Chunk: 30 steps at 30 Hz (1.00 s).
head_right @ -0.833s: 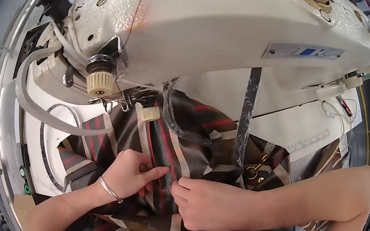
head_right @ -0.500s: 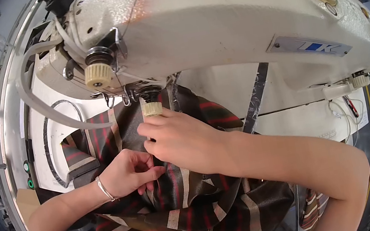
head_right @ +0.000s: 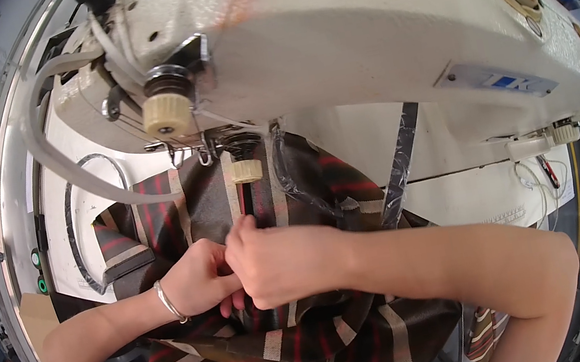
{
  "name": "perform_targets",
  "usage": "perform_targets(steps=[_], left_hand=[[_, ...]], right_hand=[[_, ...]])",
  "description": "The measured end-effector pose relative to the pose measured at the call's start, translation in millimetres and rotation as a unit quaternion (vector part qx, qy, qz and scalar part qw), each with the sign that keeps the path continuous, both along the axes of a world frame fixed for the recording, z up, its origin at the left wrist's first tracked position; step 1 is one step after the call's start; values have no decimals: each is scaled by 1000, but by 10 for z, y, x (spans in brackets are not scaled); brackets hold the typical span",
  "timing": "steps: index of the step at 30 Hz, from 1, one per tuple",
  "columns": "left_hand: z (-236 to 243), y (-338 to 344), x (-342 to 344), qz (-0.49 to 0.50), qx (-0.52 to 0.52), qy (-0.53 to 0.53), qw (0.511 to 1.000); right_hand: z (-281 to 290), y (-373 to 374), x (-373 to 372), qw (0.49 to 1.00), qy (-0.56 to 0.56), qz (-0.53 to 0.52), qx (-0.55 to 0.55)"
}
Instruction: Sew the inner lining of a striped leather bag using a sewing machine.
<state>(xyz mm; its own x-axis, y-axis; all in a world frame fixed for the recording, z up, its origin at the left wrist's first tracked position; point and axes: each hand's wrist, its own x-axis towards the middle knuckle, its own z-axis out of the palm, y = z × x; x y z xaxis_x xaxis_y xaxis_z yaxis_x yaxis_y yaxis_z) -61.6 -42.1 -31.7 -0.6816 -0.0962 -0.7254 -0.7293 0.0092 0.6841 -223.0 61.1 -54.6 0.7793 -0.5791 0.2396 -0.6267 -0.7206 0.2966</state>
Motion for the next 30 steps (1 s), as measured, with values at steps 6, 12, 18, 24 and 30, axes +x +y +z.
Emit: perform_targets(steps=[6, 12, 18, 24, 30], left_hand=[[176, -150, 74, -145, -178, 152, 961], [4, -215, 209, -214, -515, 328, 763], [-102, -273, 267, -265, -557, 302, 727], [-212, -258, 63, -257, -577, 287, 721], [-242, -134, 120, -226, -553, 332, 730]], right_hand=[[24, 110, 220, 994, 59, -86, 13], [-32, 184, 220, 989, -62, -123, 58], [-115, 202, 176, 985, -104, -121, 69], [-24, 323, 253, 964, -74, -199, 162], [123, 414, 21, 917, -88, -237, 310]])
